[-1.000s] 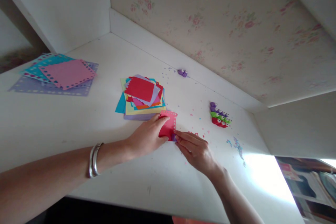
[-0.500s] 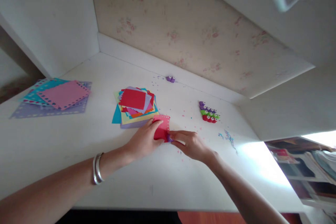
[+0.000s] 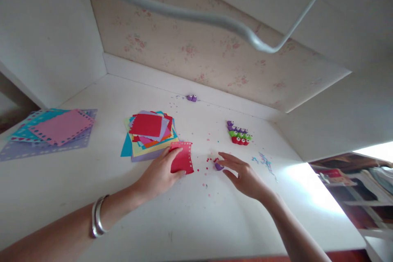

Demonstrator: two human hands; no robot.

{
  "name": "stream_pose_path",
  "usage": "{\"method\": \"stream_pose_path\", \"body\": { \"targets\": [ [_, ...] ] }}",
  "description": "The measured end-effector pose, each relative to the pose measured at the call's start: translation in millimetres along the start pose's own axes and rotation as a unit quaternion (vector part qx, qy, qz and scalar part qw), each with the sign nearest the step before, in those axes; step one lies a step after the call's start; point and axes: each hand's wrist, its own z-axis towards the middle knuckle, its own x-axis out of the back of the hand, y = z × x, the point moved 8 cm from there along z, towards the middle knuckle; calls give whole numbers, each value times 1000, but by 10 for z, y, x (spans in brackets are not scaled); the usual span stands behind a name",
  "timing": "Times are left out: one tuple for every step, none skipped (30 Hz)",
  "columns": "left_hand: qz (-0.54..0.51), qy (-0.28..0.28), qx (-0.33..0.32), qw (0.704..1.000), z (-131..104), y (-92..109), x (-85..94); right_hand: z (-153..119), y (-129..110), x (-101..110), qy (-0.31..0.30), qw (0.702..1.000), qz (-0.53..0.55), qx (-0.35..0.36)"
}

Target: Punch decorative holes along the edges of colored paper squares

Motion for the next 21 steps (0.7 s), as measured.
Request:
{"method": "stream_pose_path", "body": {
  "targets": [
    [3,2,0,1000,0,9,5,-17,5,7,3,1000,-9,-2],
    [4,3,-1,1000,0,19,9,-29,11,10,9,1000,-12,-9],
    [5,3,-2,1000,-2,28,12,-36,18,5,17,1000,-8,-19],
    [5,3,-2,1000,-4,36,16,-41,27,-2,27,999,-2,-31],
    [4,2,-2,1000,-6,43,20,-44,36,-14,36,998,5,-43],
    [3,2,-1,1000,-8,47,25,-46,46,-30,43,998,11,-54],
    [0,3,1,1000,-9,48,34,-47,56,-47,49,997,18,-62],
    [-3,6,6,1000,-10,46,45,-47,64,-61,54,996,24,-67],
    [-7,10,12,1000,-11,41,60,-47,71,-66,59,995,31,-69],
    [-11,16,19,1000,-11,36,76,-47,82,-59,67,994,40,-71],
    [-16,19,25,999,-10,31,90,-48,98,-37,78,993,50,-75],
    [-19,22,29,999,-10,26,102,-50,122,-1,92,991,60,-80],
    [-23,25,32,999,-9,23,112,-53,153,50,108,988,69,-87],
    [-26,26,34,999,-8,20,118,-57,195,113,126,984,77,-95],
    [-28,27,36,999,-8,15,120,-62,249,188,145,980,88,-104],
    [-30,26,38,998,-7,9,119,-68,318,272,165,975,99,-112],
    [-29,25,40,998,-7,3,115,-76,410,368,188,968,111,-121],
    [-27,23,41,999,-6,-2,108,-87,531,472,213,960,123,-134],
    [-23,21,42,999,-5,-4,99,-99,681,580,237,951,131,-151],
    [-19,18,42,999,-4,-3,89,-115,862,693,262,939,132,-177],
    [-16,16,41,999,-2,2,79,-123,1063,790,274,930,127,-208]
  ]
}}
